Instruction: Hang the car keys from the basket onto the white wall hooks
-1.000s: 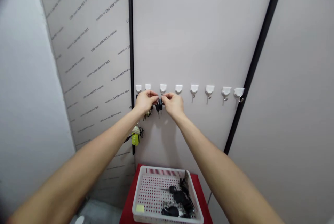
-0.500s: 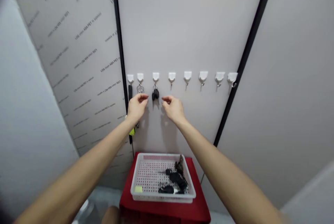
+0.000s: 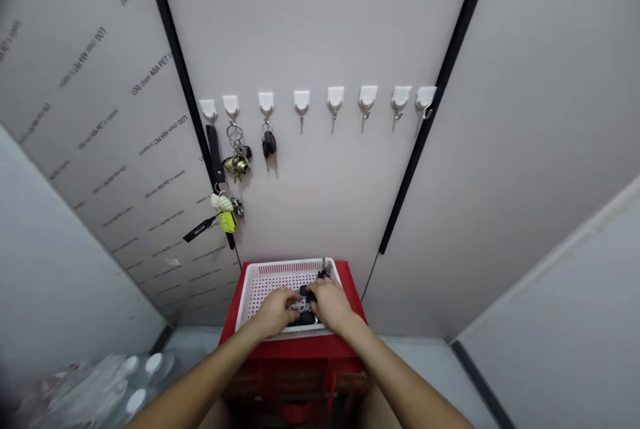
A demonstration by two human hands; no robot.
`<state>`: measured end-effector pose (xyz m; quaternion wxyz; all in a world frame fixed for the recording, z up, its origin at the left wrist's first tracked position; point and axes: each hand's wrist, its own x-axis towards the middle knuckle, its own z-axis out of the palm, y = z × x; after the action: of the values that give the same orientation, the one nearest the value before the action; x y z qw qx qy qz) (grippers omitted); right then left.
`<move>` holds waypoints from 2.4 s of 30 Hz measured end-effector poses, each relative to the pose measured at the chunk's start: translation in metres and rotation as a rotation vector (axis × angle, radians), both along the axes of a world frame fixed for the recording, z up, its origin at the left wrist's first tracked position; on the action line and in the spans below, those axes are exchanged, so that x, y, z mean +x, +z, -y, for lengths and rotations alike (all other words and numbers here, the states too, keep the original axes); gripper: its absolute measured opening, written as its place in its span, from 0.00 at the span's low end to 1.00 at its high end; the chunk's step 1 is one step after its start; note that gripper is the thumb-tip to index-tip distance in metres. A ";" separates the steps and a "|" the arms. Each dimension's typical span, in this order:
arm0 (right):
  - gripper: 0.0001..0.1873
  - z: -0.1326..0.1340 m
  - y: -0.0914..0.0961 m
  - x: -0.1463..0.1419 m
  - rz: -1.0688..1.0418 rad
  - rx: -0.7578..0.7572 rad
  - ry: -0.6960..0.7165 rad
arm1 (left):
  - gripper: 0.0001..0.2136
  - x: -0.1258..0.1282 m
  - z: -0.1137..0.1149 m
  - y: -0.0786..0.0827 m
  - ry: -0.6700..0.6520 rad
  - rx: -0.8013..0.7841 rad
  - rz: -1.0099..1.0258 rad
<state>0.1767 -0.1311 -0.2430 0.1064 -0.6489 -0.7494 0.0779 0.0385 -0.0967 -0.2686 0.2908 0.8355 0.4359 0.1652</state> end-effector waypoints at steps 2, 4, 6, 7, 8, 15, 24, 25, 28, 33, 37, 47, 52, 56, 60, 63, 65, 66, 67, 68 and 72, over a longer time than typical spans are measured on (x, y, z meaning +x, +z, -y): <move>0.15 0.001 -0.002 0.001 -0.052 0.018 -0.001 | 0.13 -0.004 -0.002 -0.001 0.008 -0.066 -0.009; 0.14 0.002 -0.005 0.002 -0.103 0.047 -0.009 | 0.14 -0.007 -0.005 -0.004 0.015 -0.133 0.003; 0.12 0.005 -0.007 0.002 -0.143 0.091 -0.023 | 0.14 -0.009 -0.006 -0.008 0.017 -0.171 0.026; 0.11 0.006 -0.008 0.002 -0.158 0.114 -0.023 | 0.14 -0.010 -0.007 -0.010 0.017 -0.179 0.032; 0.11 0.008 -0.009 0.001 -0.170 0.132 -0.009 | 0.15 -0.010 -0.007 -0.011 0.019 -0.181 0.035; 0.11 0.006 -0.014 -0.005 -0.213 -0.018 0.108 | 0.13 -0.010 -0.006 -0.009 0.039 -0.172 0.069; 0.09 0.004 -0.005 -0.019 -0.396 0.050 0.126 | 0.07 -0.015 -0.005 0.008 0.094 -0.237 0.475; 0.08 0.003 -0.003 -0.022 -0.445 0.062 0.110 | 0.07 -0.016 -0.005 0.011 0.099 -0.244 0.512; 0.09 -0.001 0.004 -0.029 -0.672 0.073 0.069 | 0.06 -0.018 -0.008 0.024 0.111 -0.257 0.615; 0.09 -0.017 0.033 -0.033 -0.896 0.062 -0.008 | 0.05 -0.020 -0.018 0.061 0.089 -0.214 0.691; 0.08 -0.035 0.086 -0.034 -0.980 0.160 -0.007 | 0.02 -0.016 -0.031 0.113 0.111 -0.036 0.727; 0.04 -0.076 0.225 -0.022 -1.150 0.580 -0.121 | 0.10 0.014 -0.065 0.245 0.104 0.326 0.741; 0.04 -0.092 0.247 -0.014 -1.122 0.668 -0.238 | 0.13 0.029 -0.072 0.265 0.122 0.380 0.685; 0.05 -0.097 0.250 -0.013 -1.134 0.649 -0.293 | 0.15 0.035 -0.073 0.270 0.139 0.391 0.606; 0.04 -0.100 0.244 -0.008 -1.122 0.611 -0.270 | 0.15 0.034 -0.066 0.268 0.164 0.454 0.522; 0.10 -0.095 0.227 0.002 -1.023 0.670 -0.260 | 0.15 0.023 -0.055 0.250 0.144 0.493 0.493; 0.12 -0.085 0.204 0.009 -0.893 0.700 -0.246 | 0.14 0.013 -0.048 0.224 0.119 0.476 0.479; 0.12 -0.078 0.187 0.012 -0.816 0.671 -0.222 | 0.14 0.007 -0.045 0.206 0.112 0.438 0.464; 0.12 -0.070 0.168 0.014 -0.733 0.603 -0.185 | 0.13 0.003 -0.042 0.186 0.112 0.379 0.445; 0.12 -0.061 0.147 0.016 -0.643 0.502 -0.142 | 0.13 -0.001 -0.039 0.164 0.120 0.301 0.419; 0.10 -0.026 0.062 0.018 -0.207 0.032 0.031 | 0.13 -0.001 -0.024 0.075 0.138 -0.006 0.260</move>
<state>0.1947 -0.1052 -0.1810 0.1923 -0.6241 -0.7454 0.1340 0.0375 -0.0730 -0.1935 0.3352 0.7743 0.4515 0.2902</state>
